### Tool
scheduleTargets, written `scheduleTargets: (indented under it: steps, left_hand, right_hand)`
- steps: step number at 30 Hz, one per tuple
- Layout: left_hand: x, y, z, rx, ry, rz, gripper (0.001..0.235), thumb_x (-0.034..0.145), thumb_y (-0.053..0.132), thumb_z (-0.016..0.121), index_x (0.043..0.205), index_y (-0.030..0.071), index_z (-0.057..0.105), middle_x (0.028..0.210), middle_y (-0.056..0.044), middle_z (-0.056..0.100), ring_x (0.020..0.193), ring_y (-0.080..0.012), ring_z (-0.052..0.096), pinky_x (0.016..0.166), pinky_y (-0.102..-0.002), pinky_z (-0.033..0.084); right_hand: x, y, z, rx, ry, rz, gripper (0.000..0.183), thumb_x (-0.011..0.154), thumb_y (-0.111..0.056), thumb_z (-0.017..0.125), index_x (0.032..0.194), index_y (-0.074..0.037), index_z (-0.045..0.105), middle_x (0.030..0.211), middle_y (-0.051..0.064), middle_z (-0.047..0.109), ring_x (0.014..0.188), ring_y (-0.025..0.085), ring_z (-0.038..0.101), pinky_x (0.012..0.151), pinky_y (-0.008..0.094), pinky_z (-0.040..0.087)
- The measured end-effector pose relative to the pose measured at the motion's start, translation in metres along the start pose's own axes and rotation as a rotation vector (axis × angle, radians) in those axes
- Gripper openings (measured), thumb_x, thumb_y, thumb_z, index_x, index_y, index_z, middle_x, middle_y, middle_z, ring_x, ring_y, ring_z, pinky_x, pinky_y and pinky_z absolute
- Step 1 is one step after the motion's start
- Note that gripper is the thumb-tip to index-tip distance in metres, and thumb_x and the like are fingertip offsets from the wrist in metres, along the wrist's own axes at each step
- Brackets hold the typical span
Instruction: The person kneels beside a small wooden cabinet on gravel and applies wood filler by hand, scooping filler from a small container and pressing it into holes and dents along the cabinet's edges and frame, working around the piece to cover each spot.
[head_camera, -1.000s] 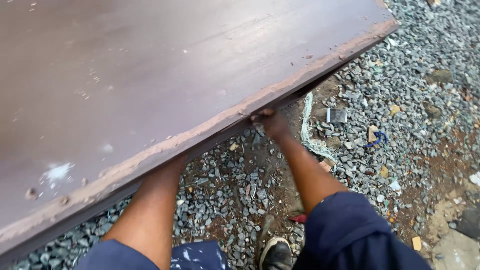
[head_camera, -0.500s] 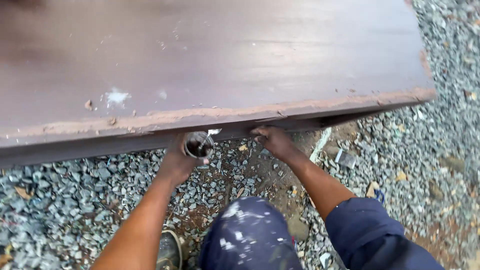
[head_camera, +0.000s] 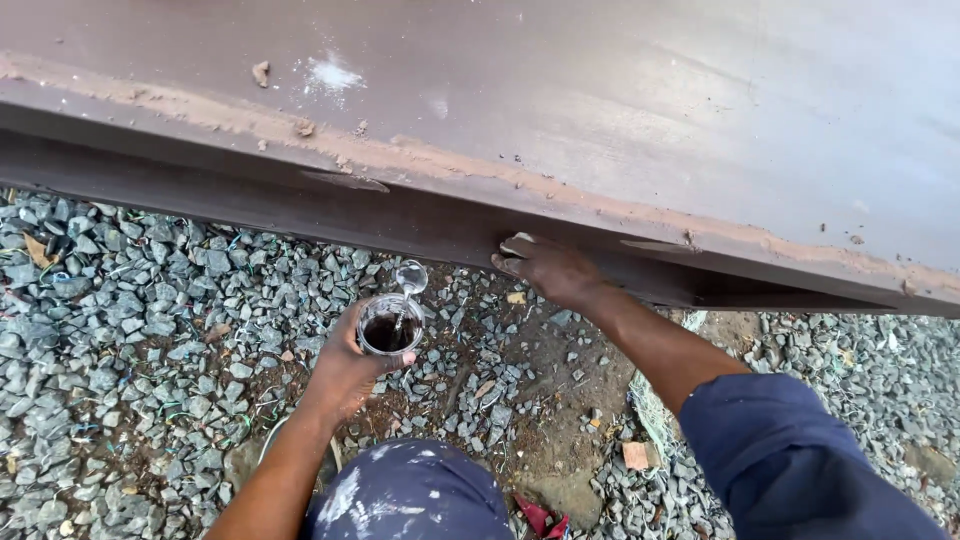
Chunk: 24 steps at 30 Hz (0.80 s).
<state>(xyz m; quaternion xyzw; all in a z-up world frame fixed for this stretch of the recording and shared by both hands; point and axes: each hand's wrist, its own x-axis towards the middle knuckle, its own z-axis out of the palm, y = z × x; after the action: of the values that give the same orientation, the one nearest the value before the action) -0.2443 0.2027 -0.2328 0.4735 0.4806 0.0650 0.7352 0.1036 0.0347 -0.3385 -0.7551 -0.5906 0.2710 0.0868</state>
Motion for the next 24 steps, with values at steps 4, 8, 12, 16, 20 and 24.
scheduleTargets:
  steps: [4,8,12,16,20,24]
  left_hand:
    - [0.012,-0.021,0.008,-0.183,0.005,0.069,0.093,0.054,-0.019,0.089,0.137,0.0,0.052,0.125,-0.019,0.06,0.125,-0.0299,0.056,0.111,-0.041,0.052]
    - [0.012,-0.015,0.039,-0.152,-0.021,0.147,0.087,0.052,-0.013,0.094,0.13,0.003,0.059,0.12,-0.019,0.063,0.121,-0.0301,0.059,0.106,-0.043,0.054]
    - [0.007,0.007,0.069,-0.145,-0.13,0.123,0.085,0.061,-0.008,0.092,0.136,0.004,0.054,0.131,-0.022,0.056,0.132,-0.0368,0.052,0.117,-0.049,0.047]
    - [-0.002,0.014,0.071,0.024,-0.121,0.137,0.097,0.057,-0.004,0.097,0.141,0.002,0.05,0.134,-0.026,0.054,0.134,-0.0399,0.052,0.117,-0.049,0.046]
    - [-0.008,0.015,0.066,-0.017,-0.15,0.161,0.091,0.061,-0.008,0.092,0.141,0.002,0.049,0.133,-0.026,0.052,0.136,-0.0406,0.049,0.116,-0.05,0.045]
    - [-0.019,0.013,0.061,-0.07,-0.119,0.145,0.09,0.061,-0.014,0.087,0.141,0.001,0.048,0.134,-0.03,0.049,0.136,-0.0451,0.047,0.118,-0.054,0.044]
  right_hand:
    - [-0.021,0.017,-0.022,-0.095,-0.026,-0.008,0.034,0.106,-0.031,0.046,0.134,-0.029,0.067,0.141,0.001,0.062,0.129,0.034,0.058,0.103,0.047,0.052]
    - [-0.042,0.036,-0.039,-0.229,-0.079,-0.007,0.035,0.104,-0.029,0.048,0.133,-0.032,0.067,0.144,0.001,0.057,0.132,0.035,0.054,0.105,0.049,0.05]
    - [-0.07,0.054,-0.05,-0.356,-0.144,-0.017,0.036,0.101,-0.027,0.05,0.133,-0.034,0.066,0.147,0.0,0.053,0.136,0.037,0.05,0.107,0.051,0.049]
    - [-0.091,0.069,-0.058,-0.431,-0.177,-0.028,0.038,0.1,-0.025,0.051,0.133,-0.036,0.066,0.15,0.0,0.05,0.138,0.038,0.048,0.108,0.052,0.048]
    - [-0.112,0.083,-0.062,-0.537,-0.231,-0.047,0.04,0.098,-0.023,0.053,0.133,-0.038,0.065,0.153,-0.001,0.046,0.141,0.039,0.044,0.109,0.054,0.046]
    - [-0.129,0.086,-0.073,-0.654,-0.282,-0.059,0.043,0.095,-0.021,0.055,0.133,-0.041,0.065,0.156,-0.002,0.042,0.144,0.04,0.04,0.111,0.056,0.045]
